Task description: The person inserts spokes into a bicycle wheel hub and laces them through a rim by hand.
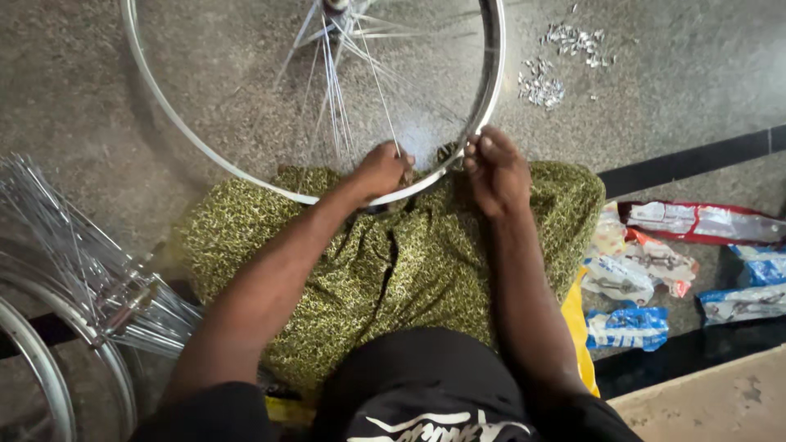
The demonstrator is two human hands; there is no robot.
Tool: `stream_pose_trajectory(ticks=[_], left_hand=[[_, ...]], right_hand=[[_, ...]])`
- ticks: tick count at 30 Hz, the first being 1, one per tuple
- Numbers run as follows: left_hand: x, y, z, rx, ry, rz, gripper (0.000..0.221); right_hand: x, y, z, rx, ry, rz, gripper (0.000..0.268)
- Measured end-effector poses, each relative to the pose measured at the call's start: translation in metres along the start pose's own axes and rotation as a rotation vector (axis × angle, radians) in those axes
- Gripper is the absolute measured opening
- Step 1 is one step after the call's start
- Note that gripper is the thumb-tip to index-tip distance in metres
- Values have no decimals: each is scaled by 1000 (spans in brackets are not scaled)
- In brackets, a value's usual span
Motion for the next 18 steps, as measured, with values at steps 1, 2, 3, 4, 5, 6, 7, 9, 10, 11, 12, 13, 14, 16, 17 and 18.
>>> stream_pose_trajectory(ticks=[1, 2, 3, 4, 5, 6, 7, 9, 10, 11, 12, 13, 14, 16, 17, 18], left_hand=[[-9, 9, 1, -5, 62, 2, 19], [-21, 17, 1, -2, 104, -6, 19], [-33, 24, 3, -2, 117, -37, 19], [-42, 30, 4, 10, 152, -38, 18], [-51, 34, 7, 22, 188, -39, 16], [-57, 38, 8, 34, 230, -39, 15], [-63, 40, 8, 50, 254, -58, 14], [-71, 45, 12, 71, 312, -97, 13], [-75, 47, 16, 76, 358, -114, 13], [-79, 49, 19, 80, 403, -130, 13], [-82, 51, 22, 85, 447, -147, 13], [-85, 52, 25, 86, 463, -161, 13], [-88, 52, 26, 94, 478, -171, 14], [-92, 52, 25, 105, 509, -184, 14], [-93, 52, 24, 108, 525, -187, 14], [-95, 51, 23, 109, 542, -190, 14]], right_hand=[[0, -1, 1, -33, -21, 21, 33], [2, -2, 3, -71, -44, 47, 33], [4, -3, 4, -84, -102, 72, 29], [8, -4, 5, -95, -155, 98, 26], [10, -5, 7, -106, -209, 126, 25], [13, -5, 9, -107, -189, 150, 24], [15, -4, 10, -108, -169, 173, 23], [13, 1, 8, -120, -127, 169, 22], [11, 2, 5, -128, -110, 143, 23], [10, 4, 0, -137, -92, 118, 25], [10, 5, -6, -118, -75, 106, 27], [12, 5, -11, -100, -57, 94, 29], [13, 8, -16, -89, -39, 83, 32], [16, 13, -26, -34, -18, 117, 30], [17, 17, -32, -7, -8, 134, 29], [17, 20, -37, 17, 0, 150, 26]])
Point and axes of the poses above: each hand's wrist, its own y-axis away from the middle knuckle, its own z-axis out of the back of the hand, x = y × z, the point moved 3 cm from there along -y, towards the middle knuckle, and after that the axes turned 4 degrees about x, right-handed, at the moved point
